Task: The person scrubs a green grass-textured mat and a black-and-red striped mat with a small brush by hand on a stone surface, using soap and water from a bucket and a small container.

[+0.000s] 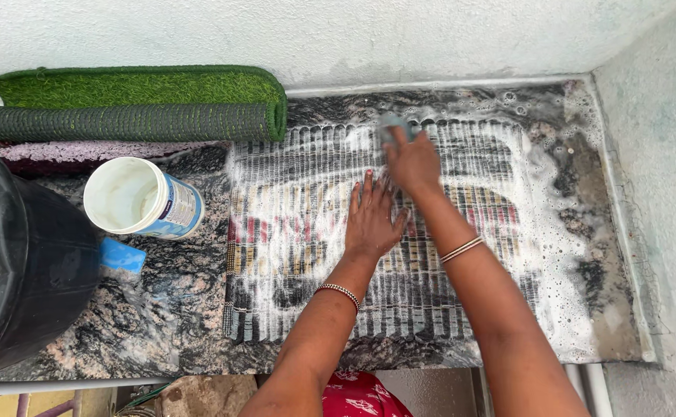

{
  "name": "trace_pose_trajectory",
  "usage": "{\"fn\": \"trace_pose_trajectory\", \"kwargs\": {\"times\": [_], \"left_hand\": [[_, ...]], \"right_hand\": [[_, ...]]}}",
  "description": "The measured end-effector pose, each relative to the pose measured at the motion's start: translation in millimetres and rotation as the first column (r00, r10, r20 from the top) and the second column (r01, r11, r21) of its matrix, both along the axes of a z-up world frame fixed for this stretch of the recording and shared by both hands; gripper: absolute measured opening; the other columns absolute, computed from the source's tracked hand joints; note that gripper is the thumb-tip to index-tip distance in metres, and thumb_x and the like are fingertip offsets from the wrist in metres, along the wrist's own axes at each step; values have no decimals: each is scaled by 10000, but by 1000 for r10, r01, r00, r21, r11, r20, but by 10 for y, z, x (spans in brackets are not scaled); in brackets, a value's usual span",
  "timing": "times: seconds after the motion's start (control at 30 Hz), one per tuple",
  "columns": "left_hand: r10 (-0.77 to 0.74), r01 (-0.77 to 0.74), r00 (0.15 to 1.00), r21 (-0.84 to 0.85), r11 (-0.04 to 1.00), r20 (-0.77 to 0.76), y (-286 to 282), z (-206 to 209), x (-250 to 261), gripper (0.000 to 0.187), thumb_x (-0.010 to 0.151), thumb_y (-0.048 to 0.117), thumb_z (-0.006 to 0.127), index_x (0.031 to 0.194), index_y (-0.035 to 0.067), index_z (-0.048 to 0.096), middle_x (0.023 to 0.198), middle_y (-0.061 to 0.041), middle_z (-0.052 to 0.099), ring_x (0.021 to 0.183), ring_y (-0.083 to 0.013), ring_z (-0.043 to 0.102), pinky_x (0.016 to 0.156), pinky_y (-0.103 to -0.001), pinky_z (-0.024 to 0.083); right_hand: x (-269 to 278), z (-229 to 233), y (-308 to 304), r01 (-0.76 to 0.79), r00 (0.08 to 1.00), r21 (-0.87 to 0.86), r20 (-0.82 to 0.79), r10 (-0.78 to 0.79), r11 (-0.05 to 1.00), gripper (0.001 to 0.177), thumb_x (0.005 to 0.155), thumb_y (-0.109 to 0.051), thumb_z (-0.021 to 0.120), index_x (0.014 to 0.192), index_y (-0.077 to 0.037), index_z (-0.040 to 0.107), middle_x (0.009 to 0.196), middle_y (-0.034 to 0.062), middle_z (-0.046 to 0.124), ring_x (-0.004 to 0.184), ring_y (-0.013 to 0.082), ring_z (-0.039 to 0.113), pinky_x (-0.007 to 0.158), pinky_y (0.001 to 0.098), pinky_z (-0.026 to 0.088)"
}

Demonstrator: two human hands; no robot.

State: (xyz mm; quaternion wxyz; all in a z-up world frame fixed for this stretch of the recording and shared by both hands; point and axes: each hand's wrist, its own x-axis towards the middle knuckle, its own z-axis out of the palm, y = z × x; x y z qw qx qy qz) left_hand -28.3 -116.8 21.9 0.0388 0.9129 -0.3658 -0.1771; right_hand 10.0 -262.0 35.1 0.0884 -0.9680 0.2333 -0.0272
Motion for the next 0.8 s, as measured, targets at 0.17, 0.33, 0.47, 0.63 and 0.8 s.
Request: {"fn": "trace_pose_trajectory", "kwargs": {"times": [0.17, 0.33, 0.47, 0.63, 0.8], "left_hand": [[25, 3, 989, -194, 981, 143, -23, -268, 28, 736, 1003, 585, 214, 1619, 181, 192, 1689, -36, 138, 1556, -238, -46, 1259, -447, -42], [-4, 8, 997, -56, 998, 71, -22, -233, 15, 722, 1009, 591, 205, 1611, 193, 202, 1704, -23, 112, 1568, -238, -88, 1269, -450, -49], [22, -12, 997, -125, 992, 80, 1, -188, 23, 722, 1000, 582, 218, 1602, 185, 205, 1706, -33, 103, 1559, -242, -87, 1254, -451, -44], [3, 15, 990, -125, 992, 140, -7, -153, 16, 757, 965, 553, 267, 1614, 174, 180, 1674, -47, 133, 1536, -256, -80, 1239, -466, -44], [15, -5, 996, -113, 994, 93, 23, -143, -14, 726, 1018, 561, 271, 1621, 161, 204, 1694, -42, 176, 1579, -260, -50, 1273, -460, -36]], "right_hand": [[-627, 49, -1368, 562, 822, 263, -71, -565, 784, 562, 1085, -524, 367, 1580, -295, 232, 1491, 315, 284, 1301, 530, 430, 970, 603, 485], [-847, 150, -1695, 708, 688, 299, -87, -721, 640, 428, 1084, -440, 430, 1486, -302, 372, 1420, 302, 359, 1256, 508, 506, 980, 549, 505], [-658, 67, -878, 541, 840, 87, -17, -542, 836, 393, 1079, -428, 479, 1460, -335, 444, 1322, 273, 433, 1134, 446, 573, 857, 520, 582], [-1270, 108, 367, 381, 916, 469, -73, -395, 797, 496, 1076, -465, 377, 1533, -274, 383, 1267, 253, 474, 1049, 416, 651, 827, 523, 582], [-1587, 44, 726, 424, 896, 333, -17, -445, 842, 485, 1048, -453, 412, 1501, -290, 469, 1159, 204, 517, 943, 351, 659, 774, 499, 571]]}}
